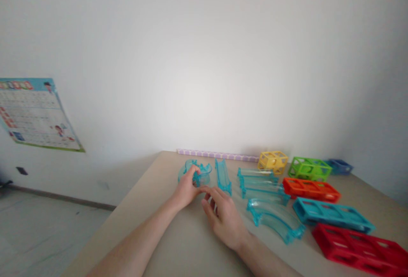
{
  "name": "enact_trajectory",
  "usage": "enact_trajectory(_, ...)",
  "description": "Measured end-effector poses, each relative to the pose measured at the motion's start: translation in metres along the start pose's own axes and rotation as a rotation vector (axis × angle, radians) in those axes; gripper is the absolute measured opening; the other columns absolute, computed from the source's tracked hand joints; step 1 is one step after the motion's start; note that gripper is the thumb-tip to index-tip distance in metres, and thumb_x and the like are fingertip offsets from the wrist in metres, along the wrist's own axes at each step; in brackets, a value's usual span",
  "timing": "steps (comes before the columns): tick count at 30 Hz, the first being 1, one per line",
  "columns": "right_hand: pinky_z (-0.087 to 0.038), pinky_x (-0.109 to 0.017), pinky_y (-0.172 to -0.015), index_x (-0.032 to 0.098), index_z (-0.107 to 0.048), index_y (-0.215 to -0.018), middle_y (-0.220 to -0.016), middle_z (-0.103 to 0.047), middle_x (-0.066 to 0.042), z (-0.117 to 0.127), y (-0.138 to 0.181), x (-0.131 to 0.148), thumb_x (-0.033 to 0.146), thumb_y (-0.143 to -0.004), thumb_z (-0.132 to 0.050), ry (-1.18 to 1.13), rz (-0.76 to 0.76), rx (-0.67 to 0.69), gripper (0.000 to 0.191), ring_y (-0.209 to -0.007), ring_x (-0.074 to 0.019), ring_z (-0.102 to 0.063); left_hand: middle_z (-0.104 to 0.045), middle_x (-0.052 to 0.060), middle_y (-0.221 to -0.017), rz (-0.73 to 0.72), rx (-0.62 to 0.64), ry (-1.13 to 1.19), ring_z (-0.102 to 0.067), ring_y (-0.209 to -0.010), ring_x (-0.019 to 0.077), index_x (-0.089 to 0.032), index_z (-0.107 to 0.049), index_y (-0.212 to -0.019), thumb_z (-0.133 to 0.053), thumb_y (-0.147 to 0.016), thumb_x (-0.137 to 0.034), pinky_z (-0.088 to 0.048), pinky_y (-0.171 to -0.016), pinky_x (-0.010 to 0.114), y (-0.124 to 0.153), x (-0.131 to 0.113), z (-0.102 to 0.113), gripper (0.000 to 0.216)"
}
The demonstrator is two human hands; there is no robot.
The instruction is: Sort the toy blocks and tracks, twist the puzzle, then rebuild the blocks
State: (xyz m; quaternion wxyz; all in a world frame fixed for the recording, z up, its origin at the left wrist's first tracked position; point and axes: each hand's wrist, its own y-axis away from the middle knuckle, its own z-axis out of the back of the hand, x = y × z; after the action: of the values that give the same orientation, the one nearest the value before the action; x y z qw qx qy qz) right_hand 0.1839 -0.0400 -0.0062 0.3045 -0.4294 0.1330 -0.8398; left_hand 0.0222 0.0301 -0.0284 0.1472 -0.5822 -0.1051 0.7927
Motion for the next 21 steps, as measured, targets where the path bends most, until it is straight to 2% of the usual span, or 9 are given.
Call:
enact_trajectory(6,-0.046,-0.028,-0.067,0.021,-0.058,-0.111,-0.090,-0.060,-0.003,0.000,0.000,0.001,0.018,-0.091,-0.045,0.019,0.002,0.002,0.024,-0.066,-0.0130,-0.055,-0.052,-0.003,-0.079,-0.083,0.077,-0.103,-0.050,-0.069,0.0121,-0.022,-0.050,-0.088,-0.061,-0.062,-0.010,-0.041,-0.064,0.022,0.005,-0.004,-0.001,0.031)
enact_trajectory(11,-0.047,-0.028,-0.068,0.021,-0.059,-0.107,-0.089,-0.060,-0.004,-0.001,0.001,0.000,0.016,-0.090,-0.045,0.087,0.013,0.006,0.023,-0.068,-0.0144,-0.056,-0.059,0.001,-0.086,-0.060,0.059,-0.139,-0.054,-0.077,0.0175,-0.022,-0.056,-0.092,-0.068,-0.060,-0.016,-0.044,-0.072,0.028,0.003,0.004,0.000,0.035)
enact_trajectory(15,-0.046,-0.036,-0.080,0.020,-0.062,-0.101,-0.095,-0.060,-0.008,0.005,-0.003,-0.002,0.011,-0.087,-0.045,0.312,0.019,-0.120,0.023,-0.090,-0.0224,-0.055,-0.062,0.006,-0.096,-0.050,0.058,-0.153,-0.057,-0.085,0.0212,-0.021,-0.060,-0.097,-0.069,-0.064,-0.021,-0.045,-0.076,0.032,0.001,0.011,0.001,0.035)
enact_trajectory(18,-0.042,-0.044,-0.086,0.019,-0.063,-0.105,-0.107,-0.059,-0.012,0.010,-0.006,-0.009,0.004,-0.081,-0.046,0.531,-0.019,-0.219,0.033,-0.102,-0.0288,-0.050,-0.063,0.007,-0.101,-0.070,0.068,-0.161,-0.058,-0.090,0.0230,-0.021,-0.061,-0.100,-0.067,-0.064,-0.018,-0.045,-0.080,0.034,0.001,0.011,0.001,0.037)
enact_trajectory(21,-0.043,-0.045,-0.084,0.019,-0.063,-0.111,-0.112,-0.059,-0.015,0.010,-0.008,-0.019,0.000,-0.078,-0.047,0.667,-0.072,-0.200,0.042,-0.106,-0.0317,-0.048,-0.065,0.007,-0.102,-0.102,0.063,-0.205,-0.059,-0.095,0.0248,-0.022,-0.063,-0.101,-0.066,-0.064,-0.013,-0.044,-0.086,0.037,0.002,0.007,0.002,0.038)
